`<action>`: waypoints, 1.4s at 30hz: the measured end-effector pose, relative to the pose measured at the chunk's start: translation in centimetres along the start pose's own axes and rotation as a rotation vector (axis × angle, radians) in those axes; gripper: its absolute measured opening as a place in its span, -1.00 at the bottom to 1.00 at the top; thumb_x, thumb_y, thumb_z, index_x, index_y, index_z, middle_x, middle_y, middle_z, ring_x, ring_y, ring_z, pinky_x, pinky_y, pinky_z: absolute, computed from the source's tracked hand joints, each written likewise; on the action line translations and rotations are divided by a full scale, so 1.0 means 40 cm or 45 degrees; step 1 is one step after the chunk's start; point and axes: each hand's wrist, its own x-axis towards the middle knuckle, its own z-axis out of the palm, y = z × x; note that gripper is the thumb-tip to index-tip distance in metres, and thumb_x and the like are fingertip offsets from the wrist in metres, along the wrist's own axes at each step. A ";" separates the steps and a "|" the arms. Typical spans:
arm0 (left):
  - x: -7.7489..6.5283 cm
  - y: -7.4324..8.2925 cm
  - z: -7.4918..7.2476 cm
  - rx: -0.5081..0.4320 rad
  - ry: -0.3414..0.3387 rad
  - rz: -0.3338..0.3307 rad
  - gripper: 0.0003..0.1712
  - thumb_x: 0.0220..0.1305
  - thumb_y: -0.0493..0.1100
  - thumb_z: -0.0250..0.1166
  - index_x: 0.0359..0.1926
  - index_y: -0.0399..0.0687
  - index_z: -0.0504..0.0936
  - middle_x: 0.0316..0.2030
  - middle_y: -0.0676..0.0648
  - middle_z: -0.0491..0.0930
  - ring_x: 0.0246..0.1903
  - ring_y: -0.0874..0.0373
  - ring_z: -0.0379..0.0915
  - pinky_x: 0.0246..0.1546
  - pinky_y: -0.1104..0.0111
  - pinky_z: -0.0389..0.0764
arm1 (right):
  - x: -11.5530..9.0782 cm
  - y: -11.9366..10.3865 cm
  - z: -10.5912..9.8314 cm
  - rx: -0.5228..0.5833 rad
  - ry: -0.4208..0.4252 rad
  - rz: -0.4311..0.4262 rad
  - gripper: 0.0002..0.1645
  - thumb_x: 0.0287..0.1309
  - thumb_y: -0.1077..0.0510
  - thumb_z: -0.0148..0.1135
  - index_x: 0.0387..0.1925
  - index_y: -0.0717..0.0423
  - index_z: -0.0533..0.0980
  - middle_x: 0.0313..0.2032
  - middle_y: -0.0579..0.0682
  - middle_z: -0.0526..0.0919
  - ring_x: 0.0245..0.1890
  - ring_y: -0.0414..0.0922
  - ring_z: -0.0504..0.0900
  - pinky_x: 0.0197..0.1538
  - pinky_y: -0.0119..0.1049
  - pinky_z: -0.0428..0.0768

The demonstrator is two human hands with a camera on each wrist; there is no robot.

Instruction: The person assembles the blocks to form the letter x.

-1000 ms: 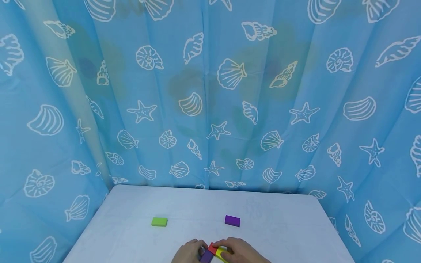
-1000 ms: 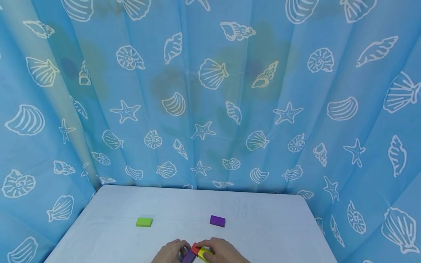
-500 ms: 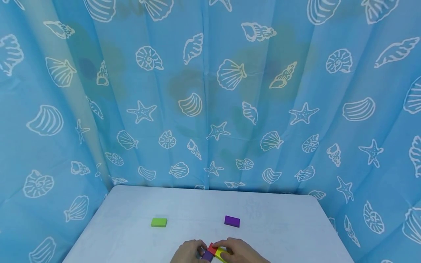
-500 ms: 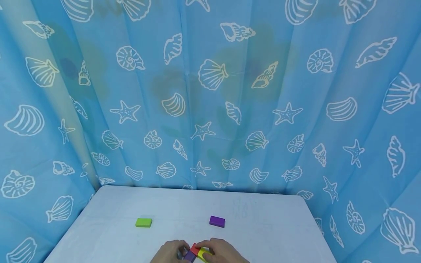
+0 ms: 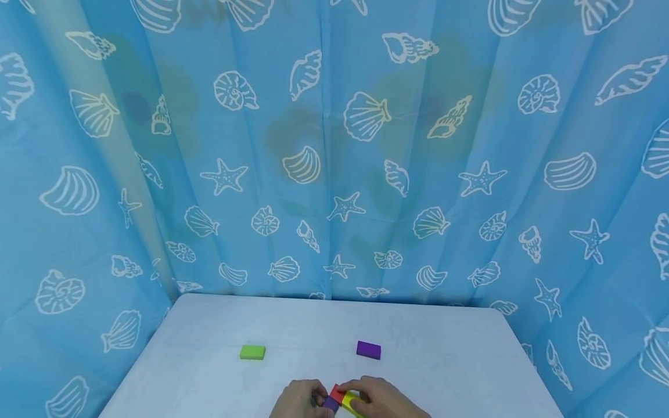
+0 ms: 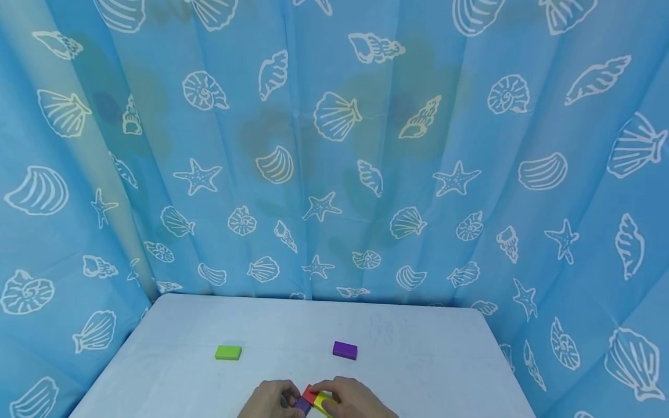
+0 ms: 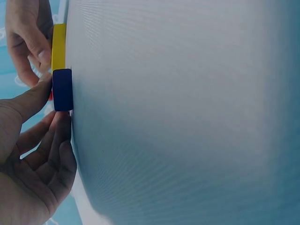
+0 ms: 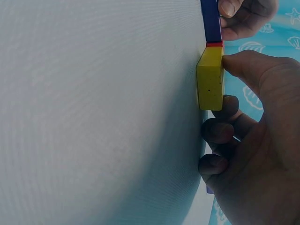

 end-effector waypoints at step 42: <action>0.007 0.003 0.002 -0.035 -0.047 0.064 -0.73 0.11 -0.15 0.54 -0.19 -0.07 0.67 -0.44 0.01 0.58 -0.41 0.08 0.49 -0.29 0.07 0.57 | 0.001 0.001 0.011 0.053 0.021 0.035 -0.60 0.27 -0.05 0.24 0.14 -0.39 0.59 -0.24 -0.19 0.55 -0.25 -0.13 0.49 -0.15 -0.09 0.56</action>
